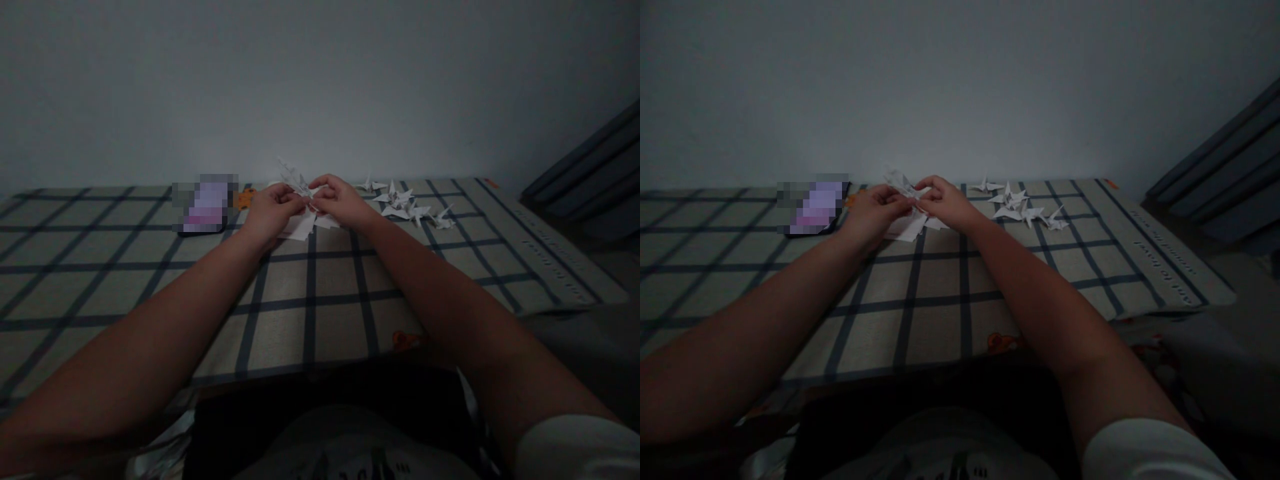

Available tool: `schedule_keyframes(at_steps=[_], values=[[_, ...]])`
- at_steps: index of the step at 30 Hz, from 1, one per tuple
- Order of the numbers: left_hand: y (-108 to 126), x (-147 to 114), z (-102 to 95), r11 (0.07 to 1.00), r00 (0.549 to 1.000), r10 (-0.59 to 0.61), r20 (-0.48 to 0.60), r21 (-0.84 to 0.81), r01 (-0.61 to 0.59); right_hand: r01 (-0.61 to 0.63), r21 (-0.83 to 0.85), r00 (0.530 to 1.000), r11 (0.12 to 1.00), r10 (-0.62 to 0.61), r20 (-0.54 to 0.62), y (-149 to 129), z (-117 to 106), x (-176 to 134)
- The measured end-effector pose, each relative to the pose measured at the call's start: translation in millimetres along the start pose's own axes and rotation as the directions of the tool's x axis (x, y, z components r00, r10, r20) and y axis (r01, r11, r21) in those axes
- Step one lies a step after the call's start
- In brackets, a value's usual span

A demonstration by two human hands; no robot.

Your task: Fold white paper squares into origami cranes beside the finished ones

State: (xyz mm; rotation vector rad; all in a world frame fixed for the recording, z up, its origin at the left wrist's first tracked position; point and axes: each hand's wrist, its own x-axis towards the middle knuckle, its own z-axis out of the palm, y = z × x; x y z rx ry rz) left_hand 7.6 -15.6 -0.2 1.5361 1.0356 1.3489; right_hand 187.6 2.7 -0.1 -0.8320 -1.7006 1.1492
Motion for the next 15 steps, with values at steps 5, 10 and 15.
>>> schedule_keyframes(at_steps=[5,10,15], values=[[1,-2,-3.2,0.982,0.998,0.016,0.068,0.186,-0.029,-0.02,-0.116,0.996,0.993,0.011,-0.085,-1,-2,3],[-2,-1,-1.1,0.989,0.996,0.049,0.077,0.137,-0.059,-0.035,-0.14,0.995,0.99,0.022,-0.1,-12,-2,-1],[-4,1,-2.3,0.984,0.996,0.083,-0.027,0.162,-0.078,-0.125,-0.068,0.99,0.99,0.12,-0.074,-21,3,-5]])
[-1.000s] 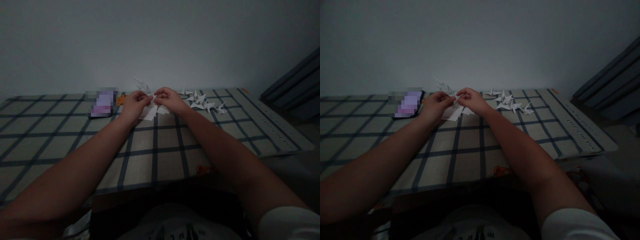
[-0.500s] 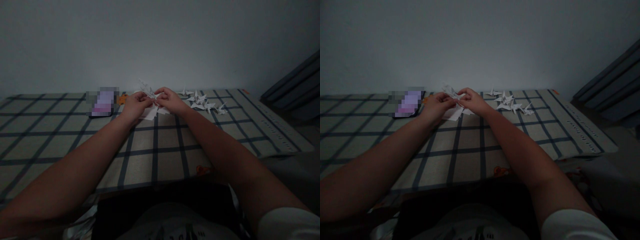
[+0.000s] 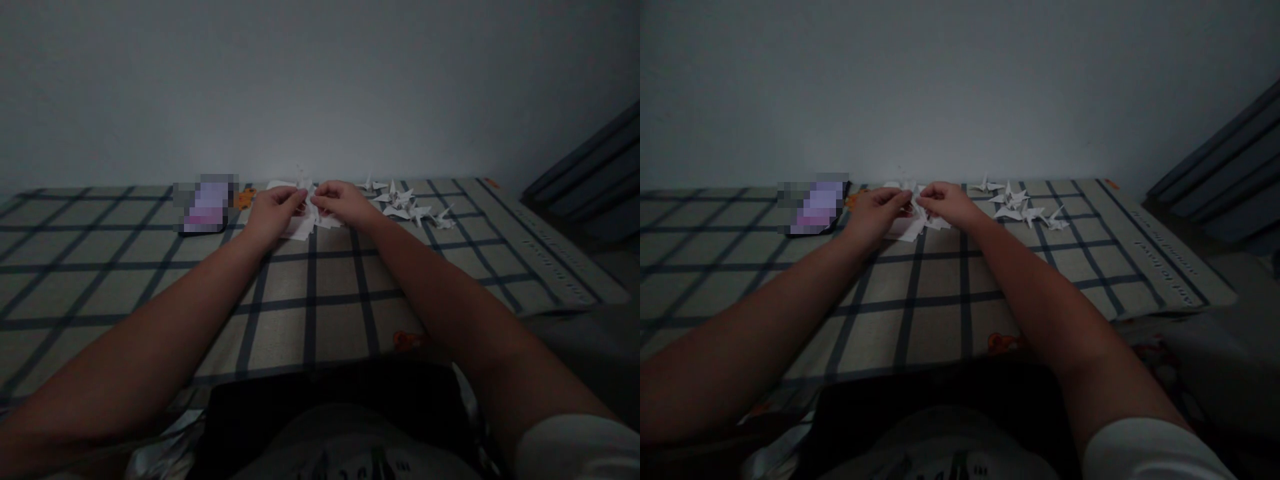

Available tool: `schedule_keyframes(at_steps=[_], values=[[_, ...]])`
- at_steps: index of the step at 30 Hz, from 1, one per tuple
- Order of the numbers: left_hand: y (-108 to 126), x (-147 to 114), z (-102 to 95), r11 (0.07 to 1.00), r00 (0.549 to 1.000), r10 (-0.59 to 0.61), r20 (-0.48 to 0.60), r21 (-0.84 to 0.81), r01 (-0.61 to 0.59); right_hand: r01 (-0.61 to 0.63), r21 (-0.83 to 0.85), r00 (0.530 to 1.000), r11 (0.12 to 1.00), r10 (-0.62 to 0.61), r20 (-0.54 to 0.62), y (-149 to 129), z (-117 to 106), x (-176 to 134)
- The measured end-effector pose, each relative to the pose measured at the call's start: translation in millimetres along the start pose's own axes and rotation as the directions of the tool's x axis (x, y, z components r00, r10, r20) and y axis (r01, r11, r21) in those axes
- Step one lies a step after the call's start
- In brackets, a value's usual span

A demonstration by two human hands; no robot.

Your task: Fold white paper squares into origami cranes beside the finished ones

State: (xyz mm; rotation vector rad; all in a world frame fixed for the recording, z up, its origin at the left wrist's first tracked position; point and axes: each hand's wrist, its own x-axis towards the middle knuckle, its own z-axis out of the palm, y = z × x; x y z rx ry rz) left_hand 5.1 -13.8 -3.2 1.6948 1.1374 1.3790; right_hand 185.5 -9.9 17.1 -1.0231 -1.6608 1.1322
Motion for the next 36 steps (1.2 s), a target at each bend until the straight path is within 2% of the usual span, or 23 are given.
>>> schedule_keyframes(at_steps=[4,9,16,22,29,32,36], values=[[4,-2,-2.4,0.999,1.0,-0.004,0.009,0.041,0.004,0.022,0.024,1.0,0.999,-0.022,0.003,-2,1,-2],[6,-4,-0.1,0.999,1.0,0.006,0.015,-0.039,-0.006,0.079,0.022,0.997,0.997,-0.08,0.004,0,-1,-1],[8,-4,-2.0,0.998,1.0,0.017,-0.007,0.054,-0.017,0.038,0.056,0.996,0.998,-0.042,0.076,6,2,2],[11,-4,3.4,0.991,0.997,-0.058,0.051,-0.115,0.063,0.146,-0.014,0.989,0.989,-0.147,-0.016,8,-1,3],[12,-4,1.5,0.994,0.998,-0.052,0.027,-0.097,0.054,0.133,-0.022,0.991,0.991,-0.134,-0.015,8,3,2],[11,-5,3.2,0.984,0.997,-0.062,0.041,-0.165,0.068,0.163,-0.05,0.986,0.985,-0.165,-0.038,6,2,1],[11,-3,4.3,0.971,0.995,-0.055,0.083,-0.227,0.072,0.15,-0.034,0.989,0.988,-0.15,-0.011,5,1,0]])
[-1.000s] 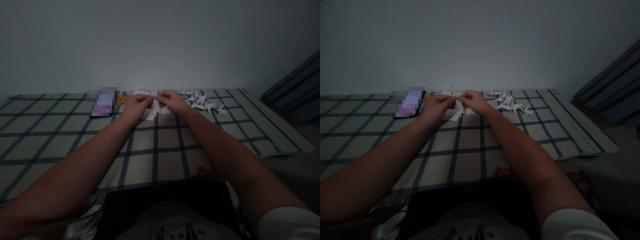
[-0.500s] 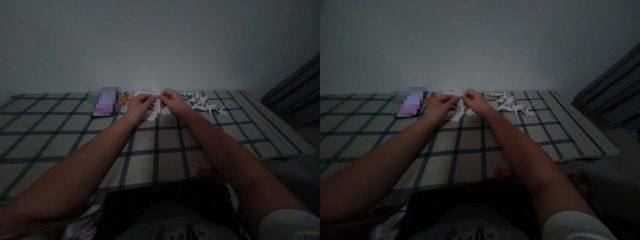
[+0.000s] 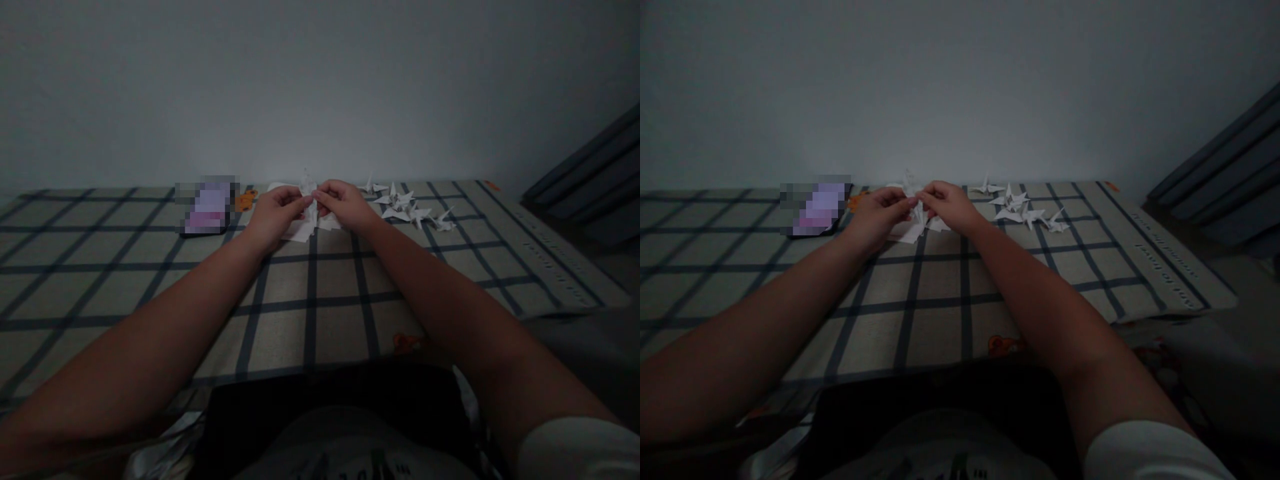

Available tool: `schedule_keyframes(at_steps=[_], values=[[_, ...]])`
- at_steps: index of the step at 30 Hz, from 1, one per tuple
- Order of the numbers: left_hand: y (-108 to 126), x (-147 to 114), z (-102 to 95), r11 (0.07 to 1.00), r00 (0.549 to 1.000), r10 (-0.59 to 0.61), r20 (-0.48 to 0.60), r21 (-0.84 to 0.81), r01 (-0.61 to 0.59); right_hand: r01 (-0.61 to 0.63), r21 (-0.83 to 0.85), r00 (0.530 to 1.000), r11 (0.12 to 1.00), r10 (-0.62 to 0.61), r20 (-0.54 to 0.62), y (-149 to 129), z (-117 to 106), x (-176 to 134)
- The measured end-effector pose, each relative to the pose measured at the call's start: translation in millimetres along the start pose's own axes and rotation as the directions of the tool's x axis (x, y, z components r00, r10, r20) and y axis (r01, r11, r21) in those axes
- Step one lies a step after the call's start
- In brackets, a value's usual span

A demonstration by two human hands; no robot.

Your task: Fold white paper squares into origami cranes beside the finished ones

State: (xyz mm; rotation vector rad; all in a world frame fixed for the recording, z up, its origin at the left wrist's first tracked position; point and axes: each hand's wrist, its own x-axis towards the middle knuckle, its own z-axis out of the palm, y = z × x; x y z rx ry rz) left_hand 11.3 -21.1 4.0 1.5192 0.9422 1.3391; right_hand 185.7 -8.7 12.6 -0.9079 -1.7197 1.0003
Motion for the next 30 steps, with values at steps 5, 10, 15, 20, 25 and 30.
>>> schedule_keyframes(at_steps=[5,10,15,20,25,30], values=[[-3,4,-1.1,0.999,0.999,-0.033,-0.033,0.0,0.033,-0.006,0.057,1.0,0.998,0.005,0.014,4,-1,1],[-7,5,-0.9,0.992,0.991,-0.075,-0.108,-0.11,0.063,-0.009,0.071,1.0,0.997,0.011,-0.02,5,-1,1],[-6,7,-3.0,0.99,0.989,-0.112,-0.1,-0.096,0.102,0.005,0.082,1.0,0.997,-0.003,-0.029,2,-1,-1],[-4,3,-3.7,0.998,0.993,-0.062,-0.102,-0.019,0.06,0.007,0.085,0.999,0.996,-0.003,-0.047,7,-2,1],[-4,-1,-2.2,0.999,0.997,-0.039,-0.066,-0.01,0.038,0.013,0.075,0.999,0.997,-0.01,-0.038,11,-4,3],[-4,-4,-1.7,1.0,0.999,-0.023,-0.034,0.011,0.023,0.024,0.054,0.999,0.998,-0.022,-0.04,9,-4,2]])
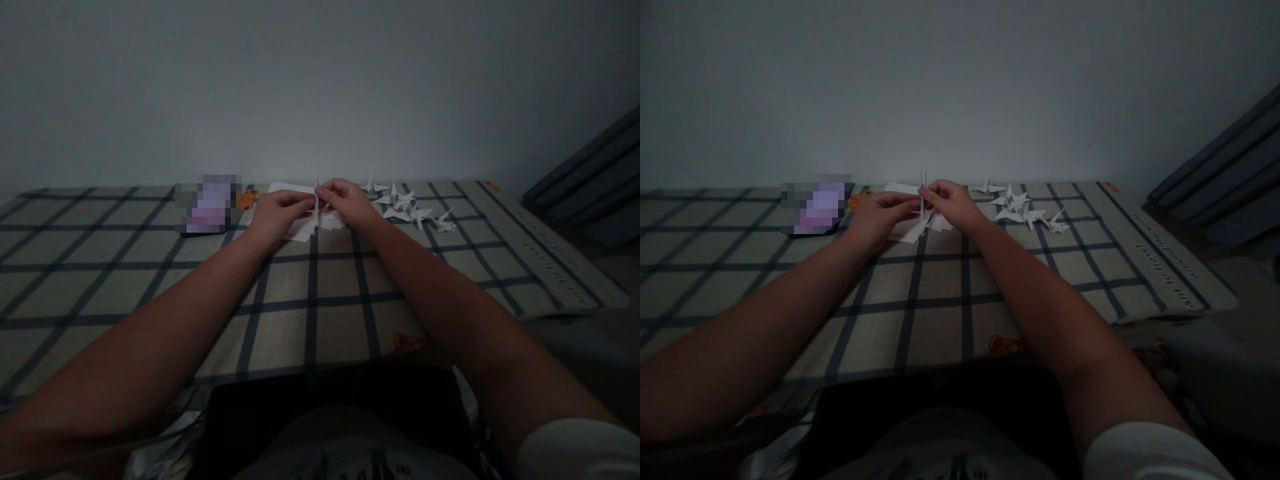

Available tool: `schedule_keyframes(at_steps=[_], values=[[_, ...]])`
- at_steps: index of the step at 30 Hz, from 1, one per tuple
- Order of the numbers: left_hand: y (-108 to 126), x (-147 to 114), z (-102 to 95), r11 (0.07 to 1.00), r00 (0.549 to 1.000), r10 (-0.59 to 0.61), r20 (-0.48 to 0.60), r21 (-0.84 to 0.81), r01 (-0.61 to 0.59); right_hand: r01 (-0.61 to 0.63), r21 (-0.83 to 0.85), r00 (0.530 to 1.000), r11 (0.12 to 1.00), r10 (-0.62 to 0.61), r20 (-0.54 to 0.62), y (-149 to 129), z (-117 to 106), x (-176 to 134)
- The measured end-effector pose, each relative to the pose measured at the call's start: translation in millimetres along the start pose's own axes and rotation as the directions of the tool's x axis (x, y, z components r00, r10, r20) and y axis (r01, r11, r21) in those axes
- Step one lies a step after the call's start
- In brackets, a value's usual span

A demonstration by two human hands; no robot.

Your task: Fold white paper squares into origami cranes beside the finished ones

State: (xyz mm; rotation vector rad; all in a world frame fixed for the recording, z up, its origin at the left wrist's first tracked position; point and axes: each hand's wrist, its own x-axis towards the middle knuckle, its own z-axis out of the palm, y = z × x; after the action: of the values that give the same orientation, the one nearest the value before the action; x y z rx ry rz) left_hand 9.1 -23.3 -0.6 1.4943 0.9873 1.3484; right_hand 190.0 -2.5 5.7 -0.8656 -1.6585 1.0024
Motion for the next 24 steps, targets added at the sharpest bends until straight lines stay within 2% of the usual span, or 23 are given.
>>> schedule_keyframes(at_steps=[3,9,15,24], values=[[2,-1,0.5,1.0,1.0,0.001,0.01,-0.013,-0.001,-0.008,-0.018,1.0,1.0,0.008,0.027,-3,-1,-1],[4,-2,-0.3,0.996,1.0,0.009,0.024,0.089,-0.011,0.004,-0.002,0.997,1.0,-0.004,0.076,-4,0,-1],[6,-2,-0.3,0.989,0.996,0.013,0.087,0.143,-0.025,-0.012,-0.039,1.0,0.999,0.012,0.008,-1,6,0],[4,-4,2.0,0.998,0.996,-0.011,0.083,0.057,0.006,-0.032,-0.025,0.998,0.999,0.033,0.062,-12,1,-3]])
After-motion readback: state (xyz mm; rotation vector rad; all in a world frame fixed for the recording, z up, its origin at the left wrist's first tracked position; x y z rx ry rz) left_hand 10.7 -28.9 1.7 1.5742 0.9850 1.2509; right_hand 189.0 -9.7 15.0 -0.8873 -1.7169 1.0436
